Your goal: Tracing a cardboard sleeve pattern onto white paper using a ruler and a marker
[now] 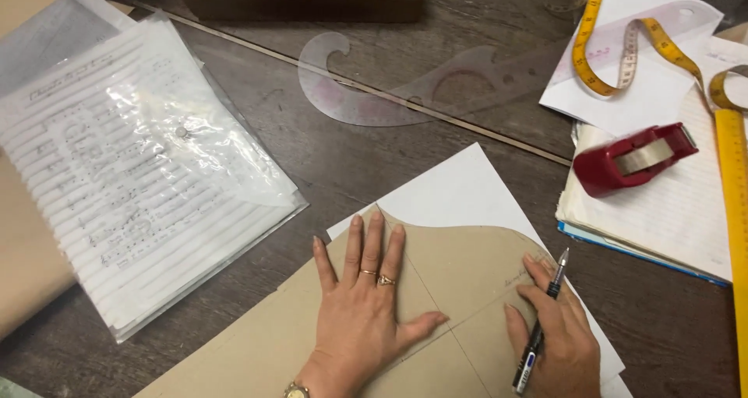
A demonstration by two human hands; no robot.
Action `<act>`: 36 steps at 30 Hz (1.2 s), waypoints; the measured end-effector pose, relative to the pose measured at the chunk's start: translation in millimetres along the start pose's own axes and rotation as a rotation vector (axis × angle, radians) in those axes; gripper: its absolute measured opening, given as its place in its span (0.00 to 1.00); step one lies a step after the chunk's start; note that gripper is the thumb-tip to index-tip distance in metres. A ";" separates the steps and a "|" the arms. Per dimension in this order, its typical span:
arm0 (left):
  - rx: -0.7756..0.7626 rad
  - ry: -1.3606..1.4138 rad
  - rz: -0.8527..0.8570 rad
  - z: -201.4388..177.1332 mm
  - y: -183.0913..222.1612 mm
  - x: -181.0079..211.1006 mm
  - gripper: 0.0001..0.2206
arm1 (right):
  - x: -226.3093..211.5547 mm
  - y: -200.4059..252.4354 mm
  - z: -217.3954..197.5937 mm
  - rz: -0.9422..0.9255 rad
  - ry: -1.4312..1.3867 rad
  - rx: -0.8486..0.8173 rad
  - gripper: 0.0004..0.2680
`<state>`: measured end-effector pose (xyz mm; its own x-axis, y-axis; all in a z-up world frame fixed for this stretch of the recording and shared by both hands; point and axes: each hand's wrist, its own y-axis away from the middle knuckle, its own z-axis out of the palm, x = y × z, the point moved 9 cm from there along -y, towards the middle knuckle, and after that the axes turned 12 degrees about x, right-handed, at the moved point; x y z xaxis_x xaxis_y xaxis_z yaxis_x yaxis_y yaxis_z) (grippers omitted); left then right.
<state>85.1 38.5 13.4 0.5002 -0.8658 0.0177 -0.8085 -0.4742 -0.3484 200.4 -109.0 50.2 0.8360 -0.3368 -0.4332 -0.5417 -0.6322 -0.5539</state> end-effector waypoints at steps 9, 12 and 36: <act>-0.002 -0.012 0.002 -0.7 -1.8 -1.0 0.58 | 9.2 8.9 1.0 0.027 0.056 0.021 0.07; -0.013 0.012 0.002 -0.1 -1.1 -1.5 0.59 | 11.0 10.3 0.4 0.043 0.093 0.011 0.07; -0.008 0.077 0.007 -0.5 -2.9 -0.8 0.55 | 11.5 10.6 -0.8 0.050 0.088 0.026 0.07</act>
<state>86.9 40.5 14.9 0.4697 -0.8785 0.0875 -0.8144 -0.4694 -0.3413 204.3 -120.2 39.9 0.8120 -0.4279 -0.3970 -0.5837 -0.5953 -0.5521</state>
